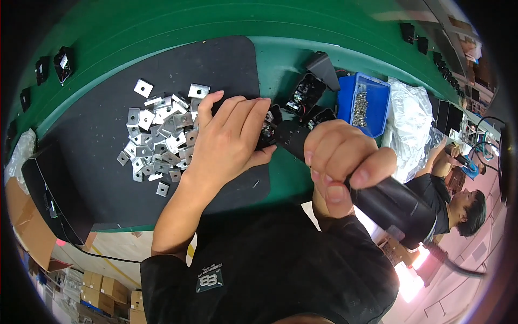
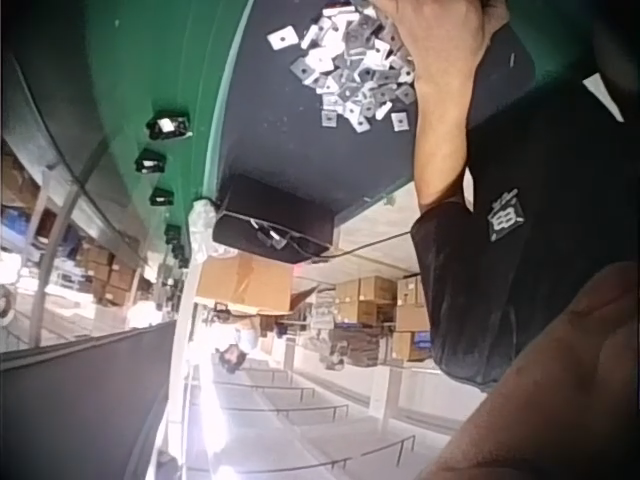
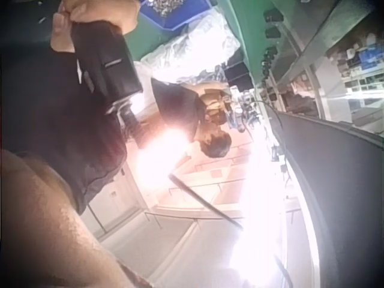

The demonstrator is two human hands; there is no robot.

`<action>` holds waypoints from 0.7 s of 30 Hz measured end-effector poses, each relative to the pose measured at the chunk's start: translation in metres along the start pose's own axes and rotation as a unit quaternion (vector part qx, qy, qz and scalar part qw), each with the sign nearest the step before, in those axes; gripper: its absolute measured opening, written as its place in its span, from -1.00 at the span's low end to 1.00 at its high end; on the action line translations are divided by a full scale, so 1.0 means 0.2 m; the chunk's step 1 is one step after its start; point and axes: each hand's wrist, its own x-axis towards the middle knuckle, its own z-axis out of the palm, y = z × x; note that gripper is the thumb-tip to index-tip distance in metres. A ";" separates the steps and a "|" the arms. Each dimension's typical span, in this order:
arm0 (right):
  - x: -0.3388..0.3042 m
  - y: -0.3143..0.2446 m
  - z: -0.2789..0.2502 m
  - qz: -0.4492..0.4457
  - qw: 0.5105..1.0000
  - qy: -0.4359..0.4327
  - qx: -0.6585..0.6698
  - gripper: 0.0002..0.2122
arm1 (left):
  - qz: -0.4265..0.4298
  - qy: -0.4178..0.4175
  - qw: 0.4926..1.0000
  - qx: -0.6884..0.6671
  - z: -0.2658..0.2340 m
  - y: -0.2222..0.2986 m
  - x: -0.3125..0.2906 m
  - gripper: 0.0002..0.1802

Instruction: The person assembles electronic components into a housing with screws using an electric screwdriver.

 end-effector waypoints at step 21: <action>0.02 -0.20 -0.53 -0.095 0.930 0.318 -0.159 -0.54 | -0.045 -0.033 0.990 0.132 -0.56 -0.92 0.53 -0.22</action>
